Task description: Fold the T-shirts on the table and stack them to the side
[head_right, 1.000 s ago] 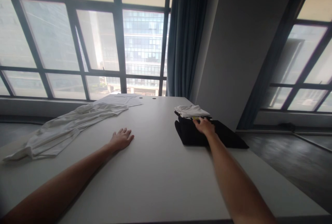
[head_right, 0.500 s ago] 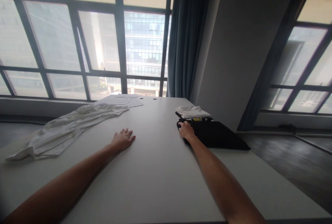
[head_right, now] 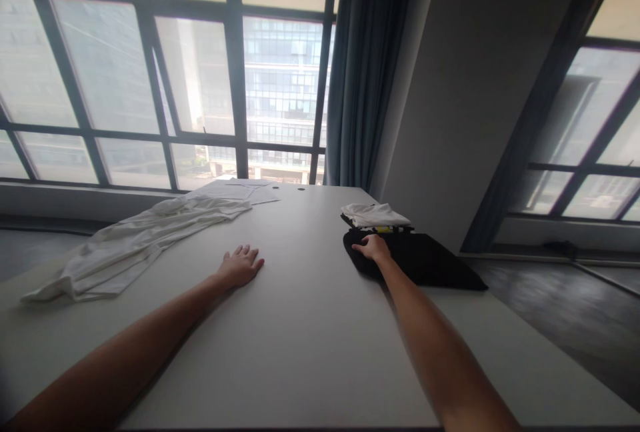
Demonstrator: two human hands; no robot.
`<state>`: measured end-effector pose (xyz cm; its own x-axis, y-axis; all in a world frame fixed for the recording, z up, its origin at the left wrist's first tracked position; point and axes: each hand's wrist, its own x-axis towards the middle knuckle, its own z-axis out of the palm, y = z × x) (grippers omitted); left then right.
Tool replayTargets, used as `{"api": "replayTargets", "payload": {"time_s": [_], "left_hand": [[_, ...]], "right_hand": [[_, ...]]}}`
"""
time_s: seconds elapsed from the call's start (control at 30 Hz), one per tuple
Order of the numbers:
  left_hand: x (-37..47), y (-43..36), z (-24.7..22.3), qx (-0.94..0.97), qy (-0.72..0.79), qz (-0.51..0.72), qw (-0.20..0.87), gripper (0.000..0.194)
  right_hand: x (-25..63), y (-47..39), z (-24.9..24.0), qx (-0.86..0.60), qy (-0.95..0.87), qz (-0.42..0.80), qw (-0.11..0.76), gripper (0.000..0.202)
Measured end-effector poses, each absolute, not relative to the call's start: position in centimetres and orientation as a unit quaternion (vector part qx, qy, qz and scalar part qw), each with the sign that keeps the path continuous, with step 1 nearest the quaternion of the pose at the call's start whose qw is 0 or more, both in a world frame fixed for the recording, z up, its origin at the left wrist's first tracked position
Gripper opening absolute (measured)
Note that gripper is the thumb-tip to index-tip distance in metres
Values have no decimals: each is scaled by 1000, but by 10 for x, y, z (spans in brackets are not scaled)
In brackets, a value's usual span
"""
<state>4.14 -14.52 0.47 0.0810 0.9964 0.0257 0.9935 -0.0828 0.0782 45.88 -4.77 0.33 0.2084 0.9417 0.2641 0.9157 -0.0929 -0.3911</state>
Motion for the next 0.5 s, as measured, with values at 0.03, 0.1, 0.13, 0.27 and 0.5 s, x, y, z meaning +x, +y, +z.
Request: {"api": "replayTargets", "payload": {"time_s": [0.03,0.1,0.13,0.27,0.5], "left_hand": [[41,-145,5,734,678,36,19,64],[41,-144,4,734,678,38,18,64],[41,-144,3,735,677,40,18,64],[40,-142,1,737,674,41,18,63],[39,-140,-1,737,675,41,16,64]], "right_hand": [[464,-47,4,-731,-633,40,252,42],[475,-46,5,-713,-642,67,275,41],[480,-46,5,-705,-643,79,289,41],[490,-46,6,-702,-605,112,358,40],[475,-53,19,-715,-547,-40,434,39]]}}
